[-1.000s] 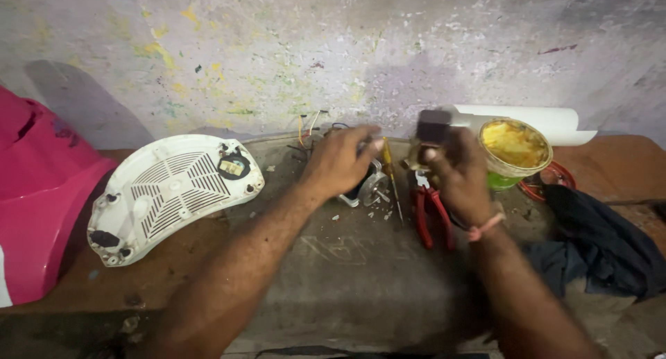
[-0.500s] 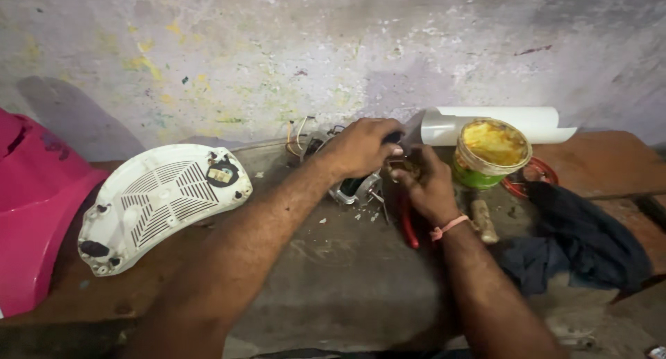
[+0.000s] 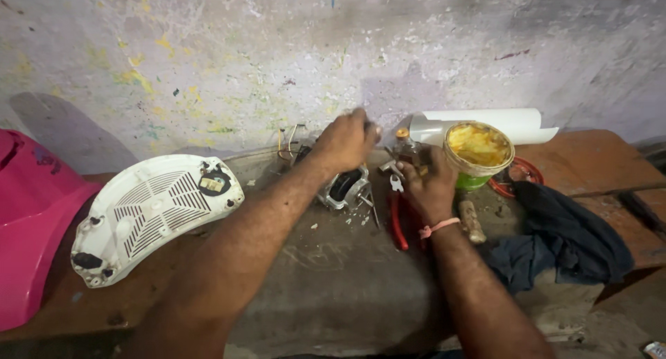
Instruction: The person disassembles an electromechanical motor by removing screws with a screwdriver and prying components apart. They use pliers to handle wires, tap the motor with a hammer, and apply a substance from a container to the central shaft.
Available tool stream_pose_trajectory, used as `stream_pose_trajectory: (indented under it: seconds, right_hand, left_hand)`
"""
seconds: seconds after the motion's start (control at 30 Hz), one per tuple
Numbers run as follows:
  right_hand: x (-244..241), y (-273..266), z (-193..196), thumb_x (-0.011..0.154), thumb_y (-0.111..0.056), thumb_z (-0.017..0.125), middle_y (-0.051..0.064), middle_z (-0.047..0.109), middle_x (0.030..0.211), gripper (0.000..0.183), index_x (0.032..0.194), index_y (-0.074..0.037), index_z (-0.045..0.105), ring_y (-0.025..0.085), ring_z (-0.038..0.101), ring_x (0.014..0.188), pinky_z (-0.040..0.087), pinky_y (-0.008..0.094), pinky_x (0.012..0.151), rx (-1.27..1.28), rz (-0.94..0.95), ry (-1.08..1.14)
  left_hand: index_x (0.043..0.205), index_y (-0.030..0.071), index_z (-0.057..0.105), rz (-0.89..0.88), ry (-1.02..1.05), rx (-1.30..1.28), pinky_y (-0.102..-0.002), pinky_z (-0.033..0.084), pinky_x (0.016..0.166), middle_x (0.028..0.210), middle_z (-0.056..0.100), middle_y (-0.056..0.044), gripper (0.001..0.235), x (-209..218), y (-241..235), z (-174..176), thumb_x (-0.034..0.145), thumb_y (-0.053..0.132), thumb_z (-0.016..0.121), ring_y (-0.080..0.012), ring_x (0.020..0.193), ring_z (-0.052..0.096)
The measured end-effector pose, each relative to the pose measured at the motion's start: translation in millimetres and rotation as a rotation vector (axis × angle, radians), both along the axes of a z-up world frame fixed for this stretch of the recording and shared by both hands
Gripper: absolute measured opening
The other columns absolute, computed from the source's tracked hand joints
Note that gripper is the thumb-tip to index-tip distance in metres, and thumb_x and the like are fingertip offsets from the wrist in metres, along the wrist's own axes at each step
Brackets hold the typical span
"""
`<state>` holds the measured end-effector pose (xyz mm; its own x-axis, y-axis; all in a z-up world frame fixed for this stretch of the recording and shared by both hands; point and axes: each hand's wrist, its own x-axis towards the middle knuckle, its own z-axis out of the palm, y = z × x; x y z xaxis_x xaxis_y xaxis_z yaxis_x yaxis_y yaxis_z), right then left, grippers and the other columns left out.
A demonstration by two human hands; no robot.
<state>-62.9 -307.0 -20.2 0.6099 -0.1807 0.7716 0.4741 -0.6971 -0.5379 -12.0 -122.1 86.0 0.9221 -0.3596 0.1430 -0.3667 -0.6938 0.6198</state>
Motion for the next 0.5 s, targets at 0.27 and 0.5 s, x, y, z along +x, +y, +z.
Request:
stream_pose_trajectory:
  seconds: [0.27,0.5]
  right_hand:
    - [7,-12,-5,0.091,0.001,0.077,0.017,0.065,0.102,0.036,0.118,0.000,0.055,0.033,0.067,0.091,0.054,0.043,0.081,0.124,-0.094,-0.254]
    - [5,-14,-4,0.089,0.000,0.077,0.018,0.067,0.104,0.035,0.118,-0.001,0.057,0.033,0.070,0.092,0.054,0.042,0.080,0.117,-0.072,-0.196]
  left_hand:
    - [0.120,0.004,0.065,-0.231,-0.109,0.478,-0.045,0.054,0.094,0.111,0.071,-0.017,0.044,12,-32,-25,0.084,0.024,0.080,-0.0336,0.106,0.068]
    - [0.112,0.009,0.076,-0.295,-0.141,0.635,-0.047,0.058,0.092,0.116,0.074,-0.014,0.029,6,-52,-34,0.084,0.016,0.074,-0.0336,0.109,0.071]
